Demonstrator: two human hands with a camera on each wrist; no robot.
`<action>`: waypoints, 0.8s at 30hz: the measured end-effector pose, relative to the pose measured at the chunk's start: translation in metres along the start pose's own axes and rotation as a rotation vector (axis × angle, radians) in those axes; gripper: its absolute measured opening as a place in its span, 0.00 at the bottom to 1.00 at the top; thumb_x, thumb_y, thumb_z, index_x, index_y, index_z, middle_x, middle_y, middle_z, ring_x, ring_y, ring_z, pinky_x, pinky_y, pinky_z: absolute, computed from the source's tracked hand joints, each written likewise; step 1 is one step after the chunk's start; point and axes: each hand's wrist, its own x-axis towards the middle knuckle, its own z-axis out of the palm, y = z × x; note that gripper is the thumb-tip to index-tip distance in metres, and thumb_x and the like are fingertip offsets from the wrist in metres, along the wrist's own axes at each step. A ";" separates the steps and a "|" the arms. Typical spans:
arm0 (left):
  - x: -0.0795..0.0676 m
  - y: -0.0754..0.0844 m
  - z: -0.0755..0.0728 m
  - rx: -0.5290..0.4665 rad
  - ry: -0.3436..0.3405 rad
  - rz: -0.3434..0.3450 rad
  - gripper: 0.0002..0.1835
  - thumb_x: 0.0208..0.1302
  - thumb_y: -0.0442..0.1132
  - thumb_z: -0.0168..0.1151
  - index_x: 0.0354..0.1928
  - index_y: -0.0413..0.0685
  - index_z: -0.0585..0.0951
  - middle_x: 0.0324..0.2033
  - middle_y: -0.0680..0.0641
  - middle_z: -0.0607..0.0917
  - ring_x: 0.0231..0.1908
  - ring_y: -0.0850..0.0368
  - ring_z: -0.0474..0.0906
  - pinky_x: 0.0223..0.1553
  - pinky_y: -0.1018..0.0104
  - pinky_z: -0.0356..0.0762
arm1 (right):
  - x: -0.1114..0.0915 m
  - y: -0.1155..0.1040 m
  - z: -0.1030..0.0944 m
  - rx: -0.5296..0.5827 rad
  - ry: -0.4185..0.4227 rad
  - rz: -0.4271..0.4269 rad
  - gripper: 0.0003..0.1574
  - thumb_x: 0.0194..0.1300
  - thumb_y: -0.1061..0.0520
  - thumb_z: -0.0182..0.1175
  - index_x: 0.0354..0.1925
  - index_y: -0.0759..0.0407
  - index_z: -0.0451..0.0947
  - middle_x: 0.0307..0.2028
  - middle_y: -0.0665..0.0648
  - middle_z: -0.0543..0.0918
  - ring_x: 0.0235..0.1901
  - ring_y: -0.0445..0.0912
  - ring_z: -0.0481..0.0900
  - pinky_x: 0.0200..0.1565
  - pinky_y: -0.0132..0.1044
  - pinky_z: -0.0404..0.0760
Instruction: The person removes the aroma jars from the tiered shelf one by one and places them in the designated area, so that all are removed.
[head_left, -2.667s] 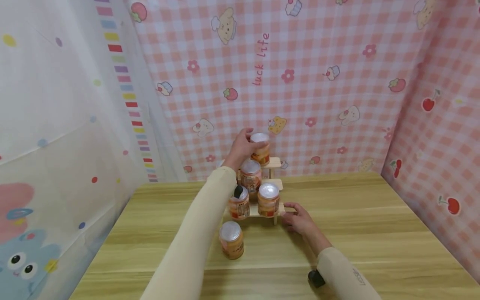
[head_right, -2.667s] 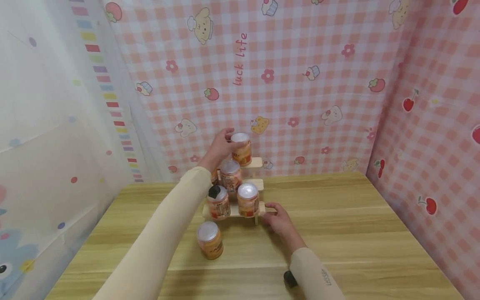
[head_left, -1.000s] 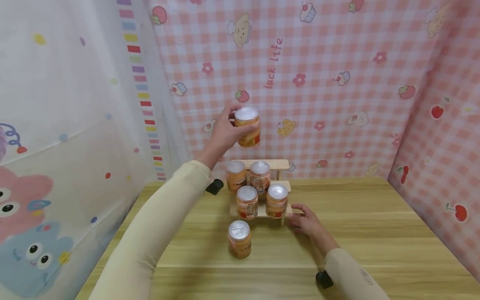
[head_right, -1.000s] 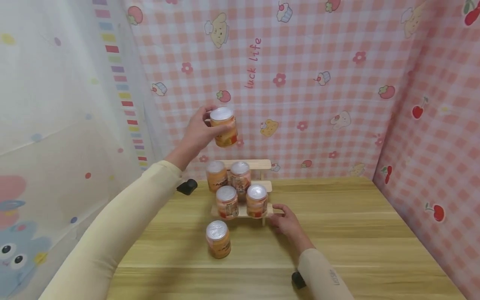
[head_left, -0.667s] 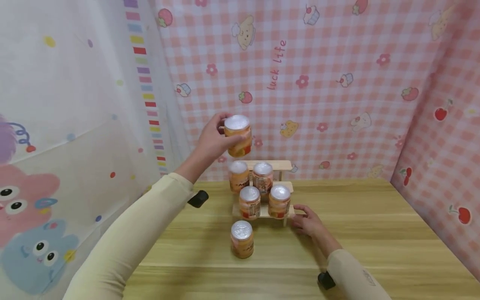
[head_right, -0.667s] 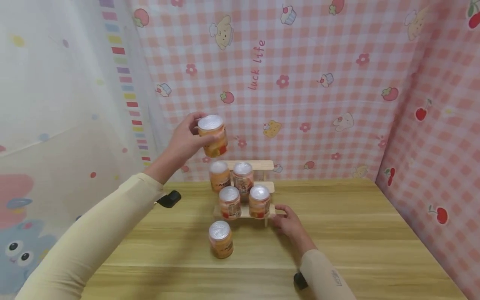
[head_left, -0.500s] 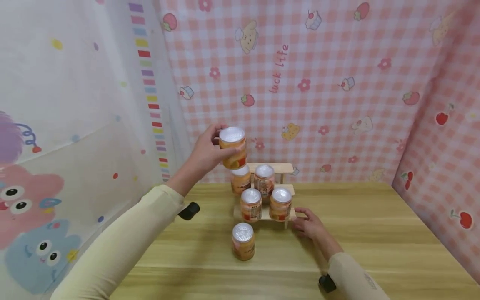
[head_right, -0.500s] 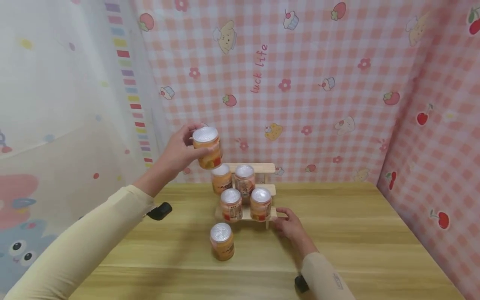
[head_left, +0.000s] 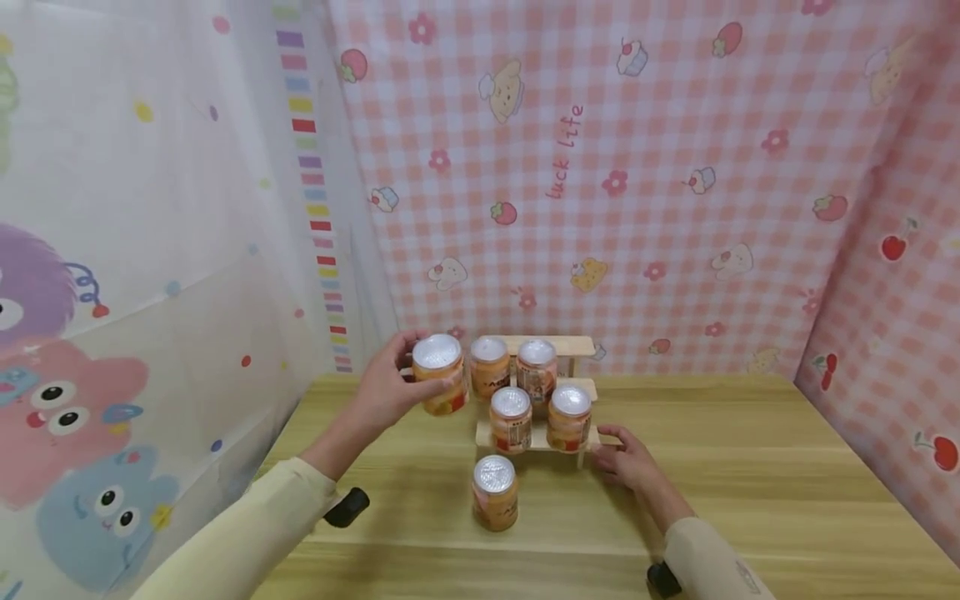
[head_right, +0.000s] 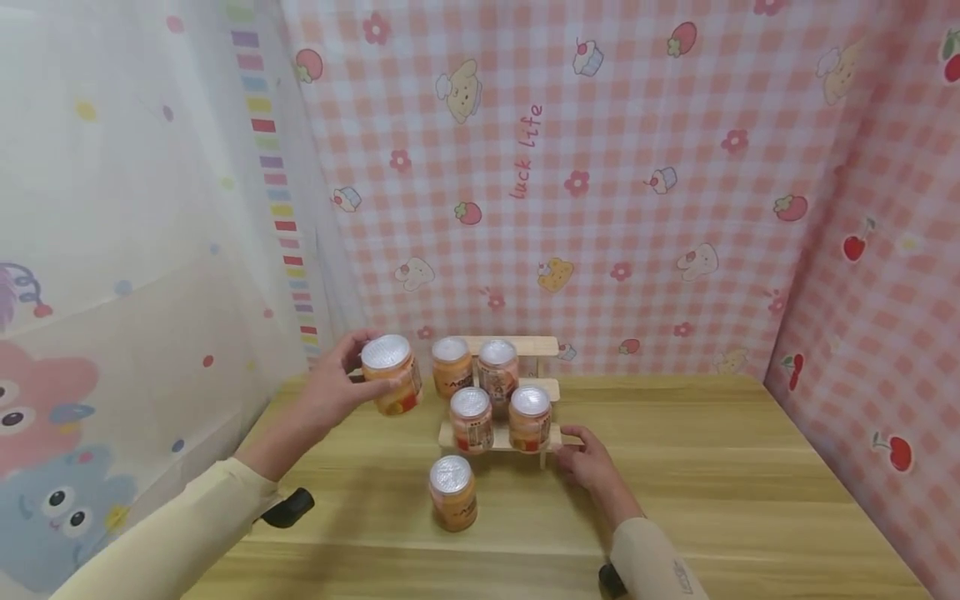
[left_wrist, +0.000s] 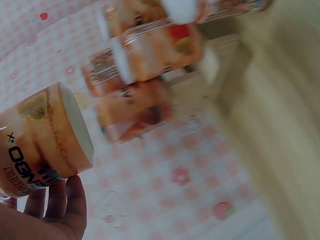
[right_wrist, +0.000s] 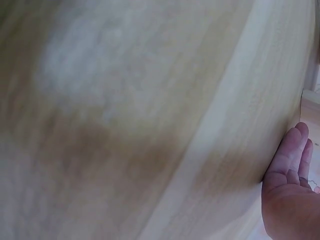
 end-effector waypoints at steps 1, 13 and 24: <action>-0.004 -0.006 0.000 -0.004 0.001 -0.004 0.35 0.54 0.37 0.76 0.62 0.43 0.70 0.51 0.40 0.77 0.49 0.46 0.76 0.44 0.59 0.79 | 0.000 0.001 0.000 0.002 0.003 0.000 0.29 0.74 0.61 0.54 0.68 0.67 0.58 0.55 0.75 0.73 0.49 0.59 0.79 0.47 0.50 0.80; -0.035 -0.067 0.002 -0.021 0.043 -0.087 0.35 0.53 0.34 0.76 0.62 0.42 0.71 0.51 0.41 0.78 0.49 0.47 0.75 0.45 0.59 0.78 | 0.002 0.003 -0.001 0.010 0.015 0.000 0.29 0.73 0.61 0.55 0.67 0.67 0.59 0.52 0.70 0.76 0.45 0.55 0.80 0.43 0.46 0.80; -0.058 -0.105 0.013 -0.062 0.074 -0.139 0.35 0.50 0.32 0.77 0.61 0.41 0.72 0.52 0.42 0.78 0.52 0.48 0.74 0.49 0.61 0.77 | 0.004 0.005 -0.001 0.014 0.015 0.006 0.28 0.73 0.62 0.55 0.67 0.66 0.60 0.53 0.70 0.76 0.44 0.54 0.80 0.41 0.44 0.80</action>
